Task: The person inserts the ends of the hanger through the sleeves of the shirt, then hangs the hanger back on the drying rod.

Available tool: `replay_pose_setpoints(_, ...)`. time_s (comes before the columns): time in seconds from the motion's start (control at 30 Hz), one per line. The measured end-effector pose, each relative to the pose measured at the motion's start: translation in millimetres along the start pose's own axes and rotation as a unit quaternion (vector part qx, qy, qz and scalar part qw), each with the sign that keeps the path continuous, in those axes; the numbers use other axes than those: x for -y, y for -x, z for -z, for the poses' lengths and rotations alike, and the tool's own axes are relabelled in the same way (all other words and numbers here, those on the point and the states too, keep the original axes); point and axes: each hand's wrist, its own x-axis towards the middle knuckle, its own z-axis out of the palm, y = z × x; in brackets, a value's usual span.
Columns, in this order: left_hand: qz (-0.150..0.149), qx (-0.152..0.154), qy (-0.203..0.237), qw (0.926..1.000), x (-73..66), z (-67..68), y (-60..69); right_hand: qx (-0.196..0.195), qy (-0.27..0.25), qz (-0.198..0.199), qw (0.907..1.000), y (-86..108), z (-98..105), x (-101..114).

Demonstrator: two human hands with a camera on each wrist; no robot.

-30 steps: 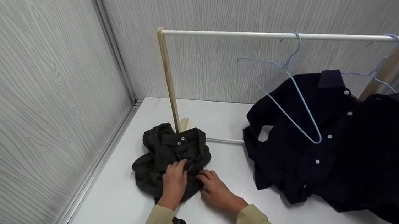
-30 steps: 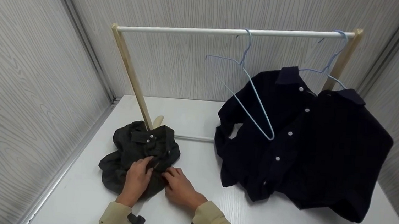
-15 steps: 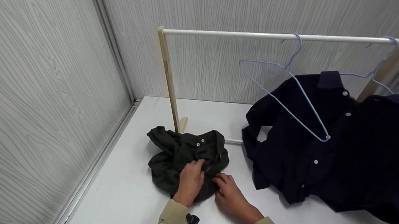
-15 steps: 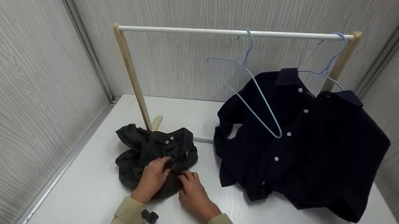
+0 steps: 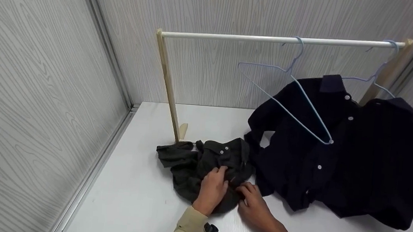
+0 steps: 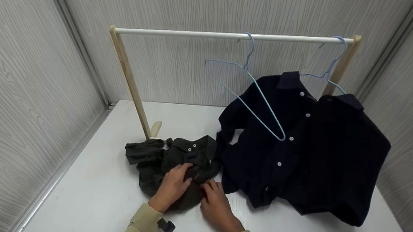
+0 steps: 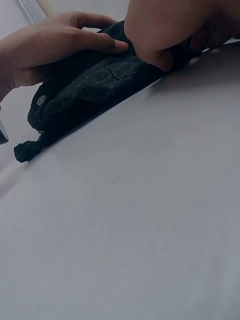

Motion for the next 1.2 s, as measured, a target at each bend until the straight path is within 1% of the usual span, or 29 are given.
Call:
replay_pose_setpoints(0.07,-0.003,0.029,0.023,0.9993,-3.9,0.6,-3.7,0.005,0.005,-0.005,1.0,2.5,6,-4)
replay_pose_setpoints(0.13,0.004,0.073,0.053,0.9959,-5.7,5.7,-9.9,0.019,0.007,-0.01,0.9997,3.5,12,-8)
replay_pose_setpoints(0.23,0.034,0.146,0.092,0.9844,-4.5,18.6,-25.2,0.051,0.008,-0.012,0.9986,1.4,23,-11)
replay_pose_setpoints(0.3,0.056,0.177,0.093,0.9782,-2.9,27.5,-36.7,0.071,0.001,-0.019,0.9973,-2.5,31,-10)
replay_pose_setpoints(0.33,0.062,0.182,0.084,0.9778,-2.2,31.0,-42.3,0.074,-0.005,-0.022,0.997,-5.1,35,-10)
replay_pose_setpoints(0.4,0.063,0.174,0.054,0.9812,-1.5,36.2,-52.6,0.067,-0.018,-0.024,0.9973,-11.5,43,-7)
replay_pose_setpoints(0.43,0.062,0.166,0.037,0.9835,-1.6,37.7,-57.3,0.055,-0.025,-0.024,0.9979,-15.5,47,-6)
replay_pose_setpoints(0.5,0.053,0.141,0.004,0.9885,-1.9,38.3,-67.4,0.019,-0.037,-0.014,0.9991,-24.9,55,-4)
replay_pose_setpoints(0.53,0.045,0.127,-0.008,0.9908,-2.1,37.4,-72.6,0.0,-0.038,-0.007,0.9993,-30.2,58,-3)
replay_pose_setpoints(0.6,0.034,0.11,-0.024,0.993,-2.9,33.3,-83.5,-0.04,-0.028,0.007,0.9988,-42.2,64,-3)
replay_pose_setpoints(0.63,0.027,0.102,-0.034,0.9939,-3.0,29.8,-88.8,-0.054,-0.019,0.009,0.9983,-48.2,66,-3)
replay_pose_setpoints(0.7,0.012,0.088,-0.056,0.9944,-3.1,21.8,-97.9,-0.069,0.003,0.004,0.9976,-59.4,66,-4)
replay_pose_setpoints(0.73,0.011,0.086,-0.065,0.9941,-2.1,18.1,-101.2,-0.069,0.015,-0.003,0.9975,-64.5,65,-4)
replay_pose_setpoints(0.77,0.014,0.091,-0.074,0.993,-1.3,14.8,-104.2,-0.063,0.023,-0.015,0.9977,-69.0,63,-3)
replay_pose_setpoints(0.83,0.023,0.113,-0.093,0.9889,0.3,9.1,-108.6,-0.036,0.035,-0.044,0.9978,-76.0,58,-3)
replay_pose_setpoints(0.9,0.035,0.152,-0.102,0.9825,1.3,5.0,-111.3,-0.005,0.041,-0.072,0.9966,-80.6,53,-3)
replay_pose_setpoints(0.97,0.041,0.191,-0.107,0.975,1.7,1.9,-113.0,0.029,0.04,-0.103,0.9934,-84.2,51,-4)
replay_pose_setpoints(1.03,0.043,0.217,-0.11,0.9691,2.9,-1.5,-113.6,0.048,0.039,-0.129,0.9898,-87.1,50,-5)
replay_pose_setpoints(1.1,0.047,0.229,-0.118,0.9651,4.9,-4.9,-113.6,0.046,0.033,-0.149,0.9873,-89.1,49,-7)
replay_pose_setpoints(1.13,0.052,0.231,-0.12,0.9642,6.2,-6.7,-113.5,0.038,0.027,-0.157,0.9865,-89.8,50,-8)
replay_pose_setpoints(1.2,0.063,0.224,-0.12,0.9651,9.4,-9.9,-113.1,0.007,0.008,-0.164,0.9864,-90.3,50,-11)
